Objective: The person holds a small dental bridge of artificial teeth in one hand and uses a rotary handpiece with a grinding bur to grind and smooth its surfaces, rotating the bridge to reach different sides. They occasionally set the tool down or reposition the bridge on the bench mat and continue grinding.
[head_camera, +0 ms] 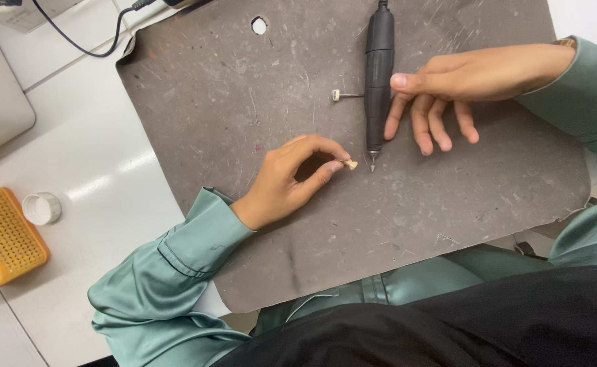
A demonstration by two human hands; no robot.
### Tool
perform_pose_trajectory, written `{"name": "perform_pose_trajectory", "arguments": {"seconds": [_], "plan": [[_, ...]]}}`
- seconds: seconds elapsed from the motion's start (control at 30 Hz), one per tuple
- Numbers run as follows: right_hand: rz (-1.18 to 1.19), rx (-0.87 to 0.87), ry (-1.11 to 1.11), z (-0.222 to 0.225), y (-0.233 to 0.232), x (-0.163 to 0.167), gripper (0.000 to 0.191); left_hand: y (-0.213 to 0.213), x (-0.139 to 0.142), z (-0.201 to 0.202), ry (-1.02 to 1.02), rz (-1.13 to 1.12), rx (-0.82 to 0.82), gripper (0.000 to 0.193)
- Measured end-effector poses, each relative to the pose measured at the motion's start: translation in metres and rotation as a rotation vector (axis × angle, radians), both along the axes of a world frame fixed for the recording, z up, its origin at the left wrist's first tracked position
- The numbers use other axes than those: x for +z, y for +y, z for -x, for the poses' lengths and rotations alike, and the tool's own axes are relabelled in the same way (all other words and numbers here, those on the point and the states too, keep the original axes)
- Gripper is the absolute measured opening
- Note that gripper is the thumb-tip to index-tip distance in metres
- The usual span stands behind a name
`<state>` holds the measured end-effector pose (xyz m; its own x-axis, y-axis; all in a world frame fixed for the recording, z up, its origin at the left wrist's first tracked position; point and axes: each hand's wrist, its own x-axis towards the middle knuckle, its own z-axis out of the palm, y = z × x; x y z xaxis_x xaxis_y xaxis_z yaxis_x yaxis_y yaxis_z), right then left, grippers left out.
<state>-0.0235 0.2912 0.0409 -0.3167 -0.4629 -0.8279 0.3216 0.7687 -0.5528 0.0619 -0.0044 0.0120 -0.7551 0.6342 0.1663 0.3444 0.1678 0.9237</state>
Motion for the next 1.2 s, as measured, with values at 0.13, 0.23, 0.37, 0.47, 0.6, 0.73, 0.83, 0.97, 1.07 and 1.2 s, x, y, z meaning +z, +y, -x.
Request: {"name": "perform_pose_trajectory", "arguments": {"seconds": [0.13,0.23,0.37,0.47,0.6,0.73,0.83,0.97,1.07,1.2], "plan": [[-0.038,-0.046,0.038,0.002,-0.004,0.002,0.076,-0.001,-0.001,0.003,-0.065,-0.015,-0.041,0.013],[-0.077,-0.06,0.077,-0.002,-0.009,0.003,0.074,0.0,-0.004,0.002,-0.055,-0.019,-0.128,0.014],[-0.098,-0.081,0.115,-0.008,-0.013,0.004,0.072,0.009,-0.007,-0.001,0.007,0.011,-0.251,0.013],[-0.059,-0.086,0.121,-0.012,-0.018,0.004,0.07,0.011,-0.006,-0.002,-0.013,-0.034,-0.285,0.012],[-0.047,-0.115,0.101,-0.013,-0.02,0.008,0.069,0.008,-0.004,-0.001,-0.021,-0.076,-0.307,0.01],[-0.078,-0.13,0.186,-0.017,-0.028,0.011,0.062,0.009,-0.004,-0.001,0.008,-0.09,-0.362,0.009],[-0.127,-0.093,0.295,-0.022,-0.033,0.013,0.056,0.014,-0.006,0.0,0.062,-0.073,-0.405,0.01],[-0.102,-0.103,0.341,-0.026,-0.033,0.013,0.051,0.015,-0.006,-0.001,0.068,-0.056,-0.432,0.009],[-0.071,-0.071,0.332,-0.025,-0.028,0.006,0.051,0.014,-0.006,-0.003,0.094,-0.056,-0.409,0.008],[0.06,-0.154,0.244,-0.019,-0.012,-0.006,0.046,0.012,-0.007,-0.005,0.049,-0.099,-0.207,0.008]]}}
